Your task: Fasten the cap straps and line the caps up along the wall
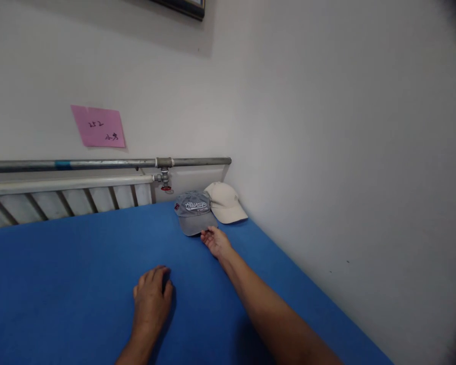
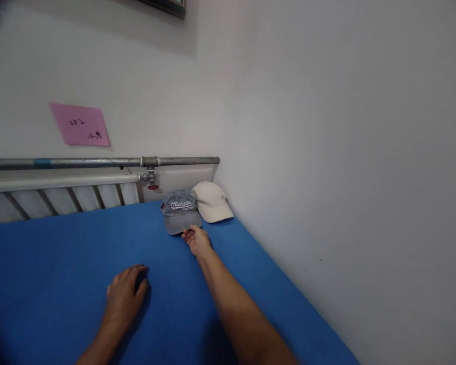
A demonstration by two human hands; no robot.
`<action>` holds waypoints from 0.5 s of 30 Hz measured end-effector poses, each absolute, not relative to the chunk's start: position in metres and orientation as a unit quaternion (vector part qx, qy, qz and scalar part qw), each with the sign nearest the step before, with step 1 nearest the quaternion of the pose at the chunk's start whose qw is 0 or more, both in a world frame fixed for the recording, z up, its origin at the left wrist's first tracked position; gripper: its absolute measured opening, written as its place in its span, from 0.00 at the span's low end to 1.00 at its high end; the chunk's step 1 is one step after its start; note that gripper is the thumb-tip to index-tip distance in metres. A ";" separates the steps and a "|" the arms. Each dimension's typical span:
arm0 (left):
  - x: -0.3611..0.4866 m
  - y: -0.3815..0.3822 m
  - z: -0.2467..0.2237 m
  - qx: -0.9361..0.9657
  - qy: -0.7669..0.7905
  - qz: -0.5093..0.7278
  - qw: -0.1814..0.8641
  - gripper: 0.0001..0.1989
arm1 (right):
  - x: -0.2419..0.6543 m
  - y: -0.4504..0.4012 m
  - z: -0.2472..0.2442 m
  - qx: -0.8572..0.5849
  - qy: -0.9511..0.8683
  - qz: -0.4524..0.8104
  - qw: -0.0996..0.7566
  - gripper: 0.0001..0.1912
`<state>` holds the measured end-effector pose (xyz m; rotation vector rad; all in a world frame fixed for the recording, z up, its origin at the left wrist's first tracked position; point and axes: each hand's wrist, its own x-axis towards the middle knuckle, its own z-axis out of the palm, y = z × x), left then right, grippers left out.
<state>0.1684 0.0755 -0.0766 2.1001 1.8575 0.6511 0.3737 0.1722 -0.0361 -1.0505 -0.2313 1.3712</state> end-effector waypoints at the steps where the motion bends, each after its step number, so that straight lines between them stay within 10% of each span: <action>1: 0.168 0.075 -0.077 0.723 0.639 0.224 0.135 0.20 | 0.373 0.169 -0.035 -0.468 -0.103 0.598 0.643 0.18; 15: 0.183 0.058 -0.040 0.614 0.611 0.416 0.275 0.14 | 0.354 0.066 -0.014 -0.560 -0.278 0.519 0.583 0.09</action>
